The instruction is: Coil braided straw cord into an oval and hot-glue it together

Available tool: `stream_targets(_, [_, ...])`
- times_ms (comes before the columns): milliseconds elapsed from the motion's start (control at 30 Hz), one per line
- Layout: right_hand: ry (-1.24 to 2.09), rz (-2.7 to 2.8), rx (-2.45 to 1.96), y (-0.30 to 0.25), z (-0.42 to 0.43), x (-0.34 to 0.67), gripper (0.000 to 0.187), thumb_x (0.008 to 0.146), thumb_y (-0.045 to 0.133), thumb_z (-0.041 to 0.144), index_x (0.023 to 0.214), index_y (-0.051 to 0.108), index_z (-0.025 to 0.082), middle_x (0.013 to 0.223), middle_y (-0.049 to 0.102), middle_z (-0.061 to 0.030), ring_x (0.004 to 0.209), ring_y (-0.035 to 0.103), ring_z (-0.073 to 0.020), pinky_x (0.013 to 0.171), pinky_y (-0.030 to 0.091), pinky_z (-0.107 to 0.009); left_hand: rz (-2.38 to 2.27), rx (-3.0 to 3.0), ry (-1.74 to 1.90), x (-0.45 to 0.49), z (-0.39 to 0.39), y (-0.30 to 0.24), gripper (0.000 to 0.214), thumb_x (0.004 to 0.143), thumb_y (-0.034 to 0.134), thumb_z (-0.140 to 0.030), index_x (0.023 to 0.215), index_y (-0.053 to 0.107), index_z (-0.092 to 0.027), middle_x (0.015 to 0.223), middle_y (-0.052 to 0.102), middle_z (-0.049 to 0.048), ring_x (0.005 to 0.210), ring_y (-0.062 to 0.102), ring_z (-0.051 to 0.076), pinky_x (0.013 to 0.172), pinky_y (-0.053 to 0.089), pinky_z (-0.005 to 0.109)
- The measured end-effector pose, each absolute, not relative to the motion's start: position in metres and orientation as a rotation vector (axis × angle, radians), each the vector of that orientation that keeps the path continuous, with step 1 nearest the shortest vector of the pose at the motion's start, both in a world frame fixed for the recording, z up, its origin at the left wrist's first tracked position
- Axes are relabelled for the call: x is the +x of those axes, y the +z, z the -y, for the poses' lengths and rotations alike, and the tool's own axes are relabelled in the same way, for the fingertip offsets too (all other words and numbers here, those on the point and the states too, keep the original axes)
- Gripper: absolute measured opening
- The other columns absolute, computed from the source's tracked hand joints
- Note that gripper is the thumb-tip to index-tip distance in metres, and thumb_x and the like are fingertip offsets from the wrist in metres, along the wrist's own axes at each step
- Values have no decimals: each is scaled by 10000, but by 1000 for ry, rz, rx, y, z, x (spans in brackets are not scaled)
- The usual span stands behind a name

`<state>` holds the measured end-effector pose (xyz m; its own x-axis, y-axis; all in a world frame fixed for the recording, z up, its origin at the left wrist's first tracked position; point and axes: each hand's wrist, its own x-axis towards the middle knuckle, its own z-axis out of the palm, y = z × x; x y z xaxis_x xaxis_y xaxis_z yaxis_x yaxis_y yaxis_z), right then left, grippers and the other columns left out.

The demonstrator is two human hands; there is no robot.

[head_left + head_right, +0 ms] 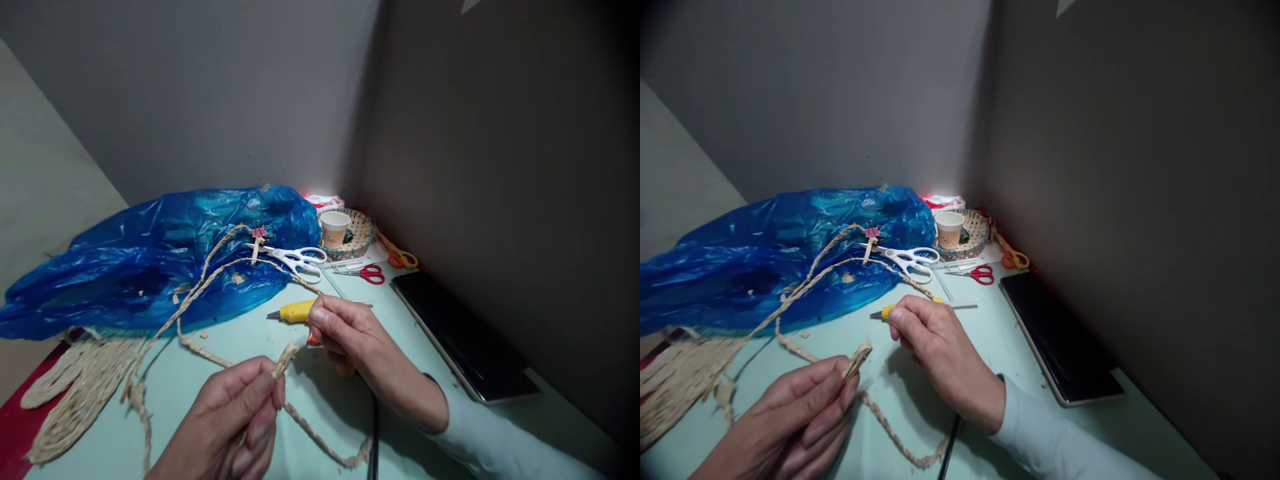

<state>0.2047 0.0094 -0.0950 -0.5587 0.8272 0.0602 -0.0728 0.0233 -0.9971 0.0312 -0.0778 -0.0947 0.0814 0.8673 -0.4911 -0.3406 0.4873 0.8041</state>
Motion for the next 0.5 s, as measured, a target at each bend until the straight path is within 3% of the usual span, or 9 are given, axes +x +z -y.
stream_targets(167, [1558, 1607, -815, -98, -9, 201, 448, 964, 597, 403, 588, 487, 188, 536, 409, 74, 482, 310, -72, 476, 265, -236, -1138, 526, 975, 32, 78, -95, 373, 754, 790, -506, 676, 651, -169, 484, 377, -88, 393, 221, 29, 360, 269, 154])
stream_targets(233, [1546, 1589, -788, -97, -10, 201, 358, 955, 612, 362, 651, 555, 183, 562, 514, 58, 502, 409, -81, 509, 338, -226, -1148, 520, 988, 32, 77, -96, 366, 764, 781, -503, 681, 655, -170, 486, 378, -89, 394, 206, 31, 351, 271, 153])
stream_targets(333, [1534, 1551, -727, -94, -12, 202, 183, 963, 598, 309, 839, 634, 179, 761, 685, 0, 637, 578, -111, 615, 457, -224, -1168, 515, 1007, 33, 76, -95, 351, 785, 763, -493, 698, 663, -168, 489, 385, -90, 390, 203, 31, 341, 286, 150])
stream_targets(500, [1479, 1580, -693, -93, -11, 203, 133, 977, 561, 222, 967, 685, 175, 920, 732, -39, 773, 649, -133, 748, 522, -248, -1150, 496, 1010, 33, 76, -96, 368, 784, 757, -509, 710, 667, -160, 475, 387, -89, 371, 219, 23, 336, 278, 144])
